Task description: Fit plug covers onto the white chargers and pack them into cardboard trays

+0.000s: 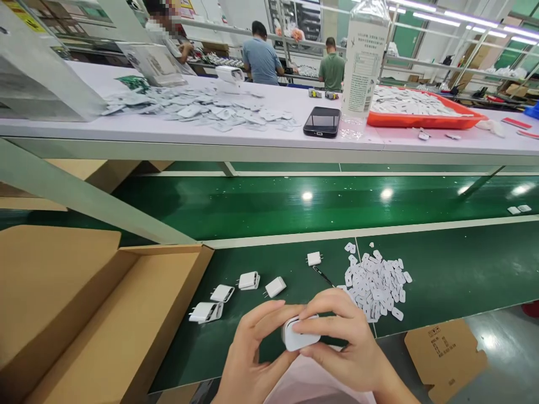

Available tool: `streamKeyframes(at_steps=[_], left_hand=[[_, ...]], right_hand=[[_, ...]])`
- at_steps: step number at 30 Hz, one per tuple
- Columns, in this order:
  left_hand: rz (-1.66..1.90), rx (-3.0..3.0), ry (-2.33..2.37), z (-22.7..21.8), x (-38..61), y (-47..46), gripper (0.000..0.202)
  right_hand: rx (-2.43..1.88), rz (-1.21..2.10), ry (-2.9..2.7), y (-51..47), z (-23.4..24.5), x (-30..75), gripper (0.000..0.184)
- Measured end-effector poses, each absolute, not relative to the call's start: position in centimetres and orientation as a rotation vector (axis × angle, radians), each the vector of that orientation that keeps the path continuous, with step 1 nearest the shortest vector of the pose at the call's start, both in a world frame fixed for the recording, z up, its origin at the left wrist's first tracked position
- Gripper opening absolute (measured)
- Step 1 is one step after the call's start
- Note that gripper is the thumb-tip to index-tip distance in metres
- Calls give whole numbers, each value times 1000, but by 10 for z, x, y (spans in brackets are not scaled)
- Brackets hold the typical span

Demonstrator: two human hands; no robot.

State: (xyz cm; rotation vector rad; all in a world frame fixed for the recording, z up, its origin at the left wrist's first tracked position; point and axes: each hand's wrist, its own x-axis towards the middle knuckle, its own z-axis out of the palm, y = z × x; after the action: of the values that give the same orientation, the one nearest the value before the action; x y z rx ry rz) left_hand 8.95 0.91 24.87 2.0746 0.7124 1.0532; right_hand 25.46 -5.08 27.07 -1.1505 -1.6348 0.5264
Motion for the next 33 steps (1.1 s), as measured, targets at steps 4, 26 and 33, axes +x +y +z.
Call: streamKeyframes(at_steps=[4, 26, 33], left_hand=[[1131, 2294, 805, 247, 87, 10, 32], [1267, 2137, 473, 262, 95, 19, 36], [1268, 2387, 422, 267, 95, 21, 15]], right_hand=[[-1147, 544, -1651, -50, 271, 256, 32], [-1300, 113, -1873, -66, 281, 255, 54], [-1285, 328, -1927, -59, 290, 257, 45]])
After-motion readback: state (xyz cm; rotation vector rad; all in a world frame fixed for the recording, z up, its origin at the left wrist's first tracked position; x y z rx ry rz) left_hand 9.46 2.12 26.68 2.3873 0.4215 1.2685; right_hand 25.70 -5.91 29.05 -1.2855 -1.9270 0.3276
